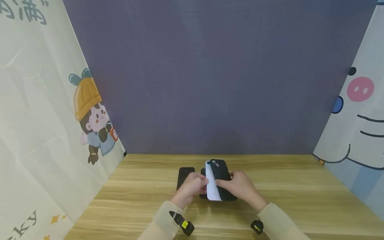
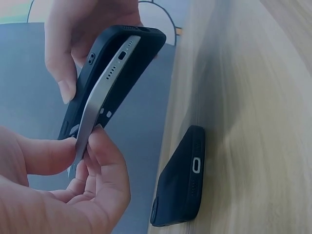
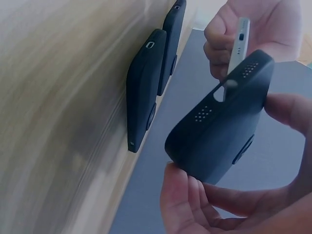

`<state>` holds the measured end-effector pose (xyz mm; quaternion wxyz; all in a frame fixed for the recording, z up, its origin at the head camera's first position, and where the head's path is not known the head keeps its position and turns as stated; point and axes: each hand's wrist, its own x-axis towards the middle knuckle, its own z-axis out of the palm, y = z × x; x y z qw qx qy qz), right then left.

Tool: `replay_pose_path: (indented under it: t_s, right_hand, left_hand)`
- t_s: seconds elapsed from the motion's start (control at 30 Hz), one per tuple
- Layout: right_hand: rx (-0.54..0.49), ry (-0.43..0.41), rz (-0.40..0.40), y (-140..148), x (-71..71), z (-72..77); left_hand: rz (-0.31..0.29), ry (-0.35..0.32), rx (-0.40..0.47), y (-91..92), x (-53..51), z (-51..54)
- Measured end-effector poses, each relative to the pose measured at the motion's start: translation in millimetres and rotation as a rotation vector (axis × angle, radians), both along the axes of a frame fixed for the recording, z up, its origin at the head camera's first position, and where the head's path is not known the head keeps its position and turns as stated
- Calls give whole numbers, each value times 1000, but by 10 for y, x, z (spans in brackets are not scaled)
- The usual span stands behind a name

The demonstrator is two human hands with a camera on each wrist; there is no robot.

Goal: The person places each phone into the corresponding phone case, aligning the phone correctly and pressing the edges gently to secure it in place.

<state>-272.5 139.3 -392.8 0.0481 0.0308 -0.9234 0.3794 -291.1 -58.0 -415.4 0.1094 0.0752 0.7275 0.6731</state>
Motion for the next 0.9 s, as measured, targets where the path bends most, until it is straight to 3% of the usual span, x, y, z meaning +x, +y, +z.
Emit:
replay_pose_path:
  t_s: [0.37,0.47,0.63,0.77,0.9]
  right_hand:
    - [-65,-31,23,38,-4,-3]
    - [-202,-97,66,127,-52,-28]
    - [-513,-280,214,323,-153,-76]
    - [-594,-359,295,420,-194,-154]
    - [-607,-378,302,431,-213,-209]
  left_hand:
    - [12,14,14,11,10,-27]
    - [15,13,24,14,11,-27]
    - [9,4,53,9,24,-13]
    - [-5,-2,57,8,39,-11]
    - [-8,0,54,14,47,-21]
